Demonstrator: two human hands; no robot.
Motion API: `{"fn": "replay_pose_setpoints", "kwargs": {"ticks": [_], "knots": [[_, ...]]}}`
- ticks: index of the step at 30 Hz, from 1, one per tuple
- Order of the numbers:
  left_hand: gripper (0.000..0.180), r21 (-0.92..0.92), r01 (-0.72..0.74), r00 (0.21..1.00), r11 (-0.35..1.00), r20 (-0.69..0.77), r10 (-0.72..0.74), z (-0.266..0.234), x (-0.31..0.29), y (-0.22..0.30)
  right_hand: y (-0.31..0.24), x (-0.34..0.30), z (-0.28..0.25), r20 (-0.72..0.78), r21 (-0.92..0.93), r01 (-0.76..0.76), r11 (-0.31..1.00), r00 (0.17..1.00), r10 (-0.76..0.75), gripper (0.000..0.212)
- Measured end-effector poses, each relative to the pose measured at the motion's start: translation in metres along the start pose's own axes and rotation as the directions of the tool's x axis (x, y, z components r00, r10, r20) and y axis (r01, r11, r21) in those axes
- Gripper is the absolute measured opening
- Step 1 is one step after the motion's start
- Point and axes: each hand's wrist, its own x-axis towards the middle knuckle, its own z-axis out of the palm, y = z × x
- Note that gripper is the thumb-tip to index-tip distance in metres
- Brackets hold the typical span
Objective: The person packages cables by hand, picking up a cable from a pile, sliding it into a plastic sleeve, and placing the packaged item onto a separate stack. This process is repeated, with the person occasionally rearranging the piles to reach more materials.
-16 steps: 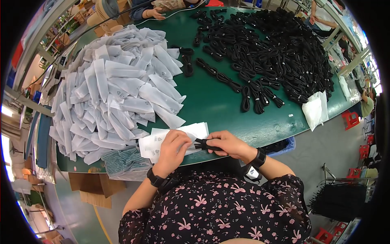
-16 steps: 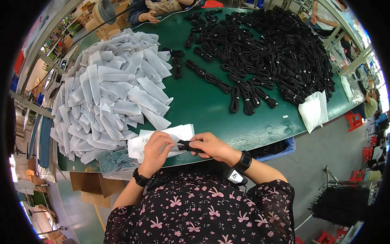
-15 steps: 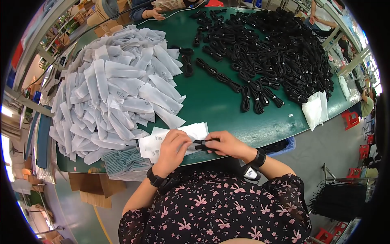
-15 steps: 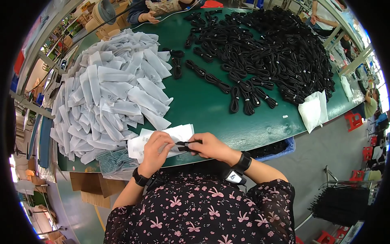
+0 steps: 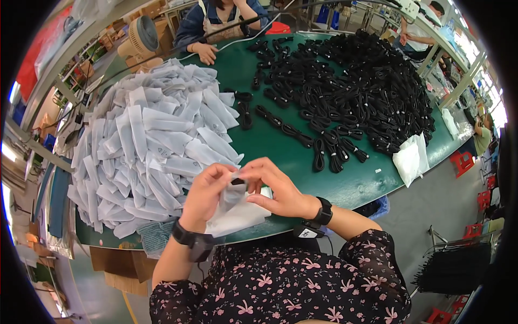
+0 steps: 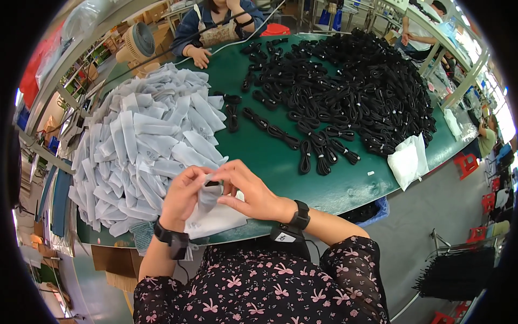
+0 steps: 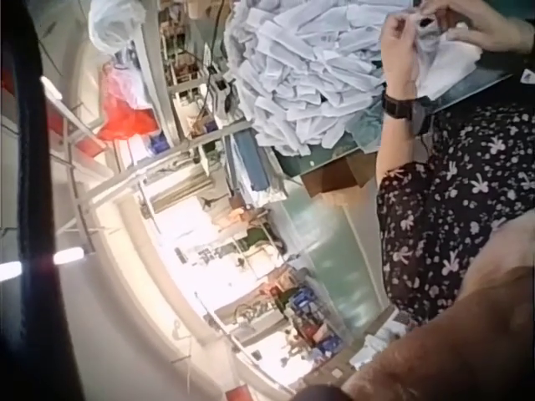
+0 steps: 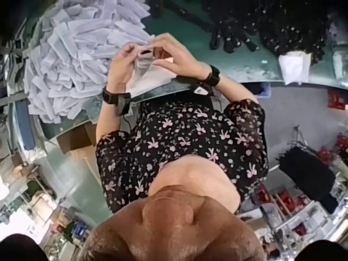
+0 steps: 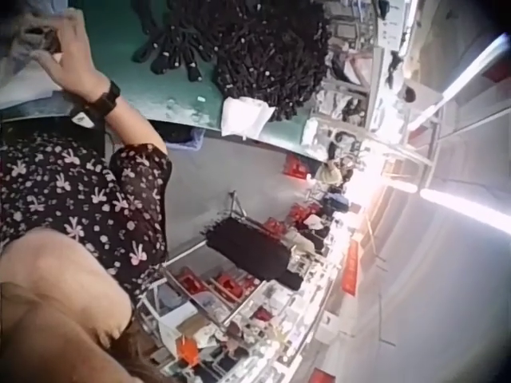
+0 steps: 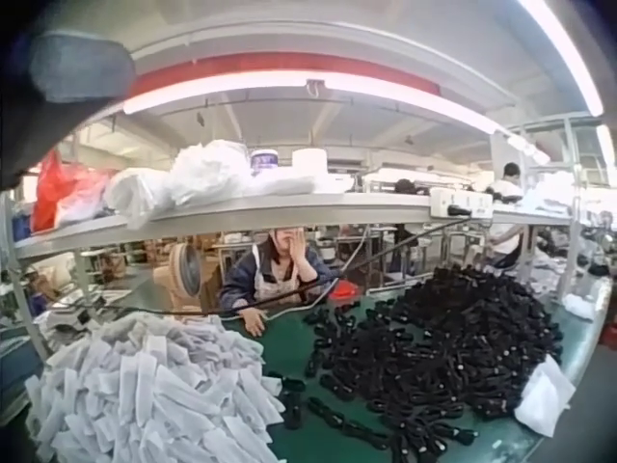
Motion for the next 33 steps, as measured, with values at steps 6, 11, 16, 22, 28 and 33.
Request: {"fn": "replay_pose_setpoints", "kwargs": {"ticks": [6,11,16,22,28,33], "knots": [[0.015,-0.097,-0.053,0.985,0.994,-0.170,0.036,-0.058,0.040,0.057,0.063,0.061,-0.024,-0.039,-0.098,-0.184,0.978,0.983,0.181,0.038],[0.056,0.955,-0.205,0.652,0.213,-0.029,0.758,-0.085,0.049,0.074,0.150,0.098,-0.032,-0.071,-0.638,-0.167,0.752,0.985,0.158,0.057],[0.084,0.916,-0.353,0.935,-0.189,0.353,-0.035,-0.040,0.030,0.038,0.205,0.131,-0.024,-0.025,-0.799,-0.217,0.560,0.944,0.330,0.068],[0.072,0.829,-0.468,0.883,-0.305,0.449,-0.135,-0.057,0.058,-0.009,0.239,0.135,-0.021,0.045,-0.824,-0.242,0.512,0.873,0.485,0.065],[0.063,0.813,-0.339,0.923,-0.473,0.386,0.003,-0.087,0.094,-0.024,0.211,0.105,-0.035,0.056,-0.897,-0.175,0.405,0.865,0.499,0.062],[0.062,0.833,-0.278,0.945,-0.478,0.327,0.020,-0.084,0.096,-0.027,0.182,0.063,-0.048,0.104,-0.898,-0.110,0.426,0.888,0.448,0.061]]}}
